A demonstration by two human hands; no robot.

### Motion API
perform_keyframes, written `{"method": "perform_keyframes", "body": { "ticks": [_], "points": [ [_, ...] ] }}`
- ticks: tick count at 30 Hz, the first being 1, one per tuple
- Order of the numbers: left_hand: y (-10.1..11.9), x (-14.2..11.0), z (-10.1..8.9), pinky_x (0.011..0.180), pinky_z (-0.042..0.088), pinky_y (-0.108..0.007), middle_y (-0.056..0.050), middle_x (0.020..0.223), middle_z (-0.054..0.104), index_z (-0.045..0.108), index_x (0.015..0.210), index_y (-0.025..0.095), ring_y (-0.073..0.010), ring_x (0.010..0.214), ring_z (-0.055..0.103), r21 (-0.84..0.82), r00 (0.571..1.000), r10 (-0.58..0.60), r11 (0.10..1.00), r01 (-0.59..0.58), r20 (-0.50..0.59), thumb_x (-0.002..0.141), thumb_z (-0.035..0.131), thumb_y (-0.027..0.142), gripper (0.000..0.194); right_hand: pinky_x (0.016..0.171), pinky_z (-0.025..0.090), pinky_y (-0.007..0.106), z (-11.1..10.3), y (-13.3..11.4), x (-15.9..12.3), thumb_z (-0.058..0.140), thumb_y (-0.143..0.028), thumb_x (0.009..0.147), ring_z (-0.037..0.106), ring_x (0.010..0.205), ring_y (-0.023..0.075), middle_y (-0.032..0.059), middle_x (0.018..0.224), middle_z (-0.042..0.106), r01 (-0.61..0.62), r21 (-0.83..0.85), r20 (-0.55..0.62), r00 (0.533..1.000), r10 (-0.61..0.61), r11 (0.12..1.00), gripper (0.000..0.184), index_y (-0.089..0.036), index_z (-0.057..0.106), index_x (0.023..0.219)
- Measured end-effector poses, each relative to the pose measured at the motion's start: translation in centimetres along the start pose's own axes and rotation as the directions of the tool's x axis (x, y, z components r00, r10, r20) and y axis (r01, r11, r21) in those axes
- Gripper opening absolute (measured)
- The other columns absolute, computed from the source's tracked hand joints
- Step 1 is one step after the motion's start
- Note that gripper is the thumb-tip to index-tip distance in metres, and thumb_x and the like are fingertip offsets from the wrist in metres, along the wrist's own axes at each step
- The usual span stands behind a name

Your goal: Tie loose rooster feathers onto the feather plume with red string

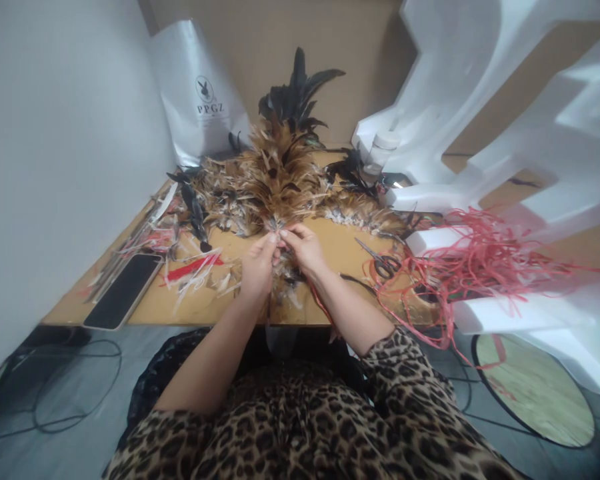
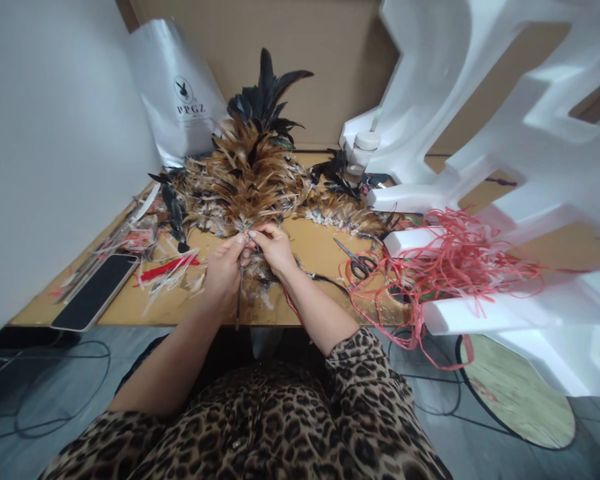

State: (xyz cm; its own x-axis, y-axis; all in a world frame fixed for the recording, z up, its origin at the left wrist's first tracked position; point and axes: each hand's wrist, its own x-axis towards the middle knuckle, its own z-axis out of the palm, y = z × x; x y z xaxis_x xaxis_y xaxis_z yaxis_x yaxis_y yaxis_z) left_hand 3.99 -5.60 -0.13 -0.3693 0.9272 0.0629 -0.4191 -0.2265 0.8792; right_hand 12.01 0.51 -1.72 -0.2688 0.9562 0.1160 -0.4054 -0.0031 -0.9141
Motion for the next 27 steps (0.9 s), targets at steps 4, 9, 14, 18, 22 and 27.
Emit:
{"method": "perform_keyframes", "body": {
  "ticks": [4, 9, 14, 18, 22, 27],
  "points": [
    [-0.28, 0.02, -0.09, 0.042, 0.025, -0.017, -0.002, 0.066, 0.058, 0.067, 0.074, 0.012, -0.0036, 0.049, 0.039, 0.004, 1.000, -0.008, 1.000, 0.008, -0.021, 0.069, 0.071, 0.035, 0.023, 0.058, 0.040, 0.022, -0.03, -0.14, 0.05, 0.072, -0.037, 0.061, 0.050, 0.057, 0.0081, -0.0040, 0.064, 0.058, 0.030, -0.077, -0.023, 0.999, -0.031, 0.997, 0.023, -0.019, 0.059, 0.067],
    [-0.35, 0.07, -0.11, 0.041, 0.025, -0.015, -0.002, 0.065, 0.058, 0.068, 0.077, 0.012, -0.0031, 0.049, 0.039, 0.005, 0.999, -0.017, 1.000, 0.017, -0.029, 0.069, 0.071, 0.037, 0.027, 0.060, 0.042, 0.023, -0.05, 0.13, 0.12, 0.071, -0.036, 0.061, 0.051, 0.059, 0.0090, -0.0033, 0.066, 0.057, 0.068, -0.101, -0.020, 0.997, -0.070, 0.993, 0.023, -0.018, 0.058, 0.066],
    [-0.40, 0.03, -0.15, 0.042, 0.026, -0.014, -0.001, 0.066, 0.057, 0.068, 0.079, 0.012, -0.0026, 0.049, 0.040, 0.032, 0.999, -0.021, 0.999, 0.022, -0.049, 0.070, 0.071, 0.035, 0.025, 0.061, 0.043, 0.024, 0.01, 0.16, 0.11, 0.071, -0.036, 0.061, 0.052, 0.058, 0.0088, -0.0034, 0.067, 0.057, 0.078, -0.121, -0.015, 0.997, -0.080, 0.990, 0.023, -0.018, 0.058, 0.067],
    [-0.49, 0.03, -0.20, 0.042, 0.025, -0.015, 0.000, 0.064, 0.056, 0.067, 0.078, 0.012, -0.0030, 0.049, 0.039, 0.043, 0.999, 0.001, 0.999, 0.001, -0.039, 0.071, 0.069, 0.035, 0.024, 0.063, 0.043, 0.024, 0.02, 0.05, 0.06, 0.071, -0.034, 0.063, 0.052, 0.060, 0.0091, -0.0036, 0.066, 0.056, 0.107, -0.154, -0.009, 0.994, -0.110, 0.982, 0.020, -0.018, 0.058, 0.067],
    [-0.60, 0.13, -0.29, 0.042, 0.024, -0.016, 0.000, 0.063, 0.055, 0.066, 0.076, 0.012, -0.0031, 0.048, 0.038, 0.053, 0.999, 0.002, 0.999, 0.001, -0.047, 0.071, 0.069, 0.036, 0.024, 0.064, 0.043, 0.024, -0.01, 0.03, 0.06, 0.070, -0.032, 0.063, 0.053, 0.062, 0.0093, -0.0028, 0.068, 0.057, 0.128, -0.179, -0.010, 0.991, -0.132, 0.975, 0.018, -0.017, 0.059, 0.066],
    [-0.66, 0.14, -0.48, 0.042, 0.024, -0.016, 0.001, 0.059, 0.053, 0.063, 0.070, 0.012, -0.0030, 0.046, 0.037, 0.083, 0.998, -0.009, 0.996, 0.014, -0.061, 0.072, 0.068, 0.036, 0.025, 0.065, 0.044, 0.024, -0.02, 0.23, 0.16, 0.071, -0.033, 0.061, 0.054, 0.062, 0.0096, -0.0025, 0.069, 0.057, 0.137, -0.173, -0.003, 0.990, -0.140, 0.975, 0.020, -0.018, 0.058, 0.066]
  ]
}}
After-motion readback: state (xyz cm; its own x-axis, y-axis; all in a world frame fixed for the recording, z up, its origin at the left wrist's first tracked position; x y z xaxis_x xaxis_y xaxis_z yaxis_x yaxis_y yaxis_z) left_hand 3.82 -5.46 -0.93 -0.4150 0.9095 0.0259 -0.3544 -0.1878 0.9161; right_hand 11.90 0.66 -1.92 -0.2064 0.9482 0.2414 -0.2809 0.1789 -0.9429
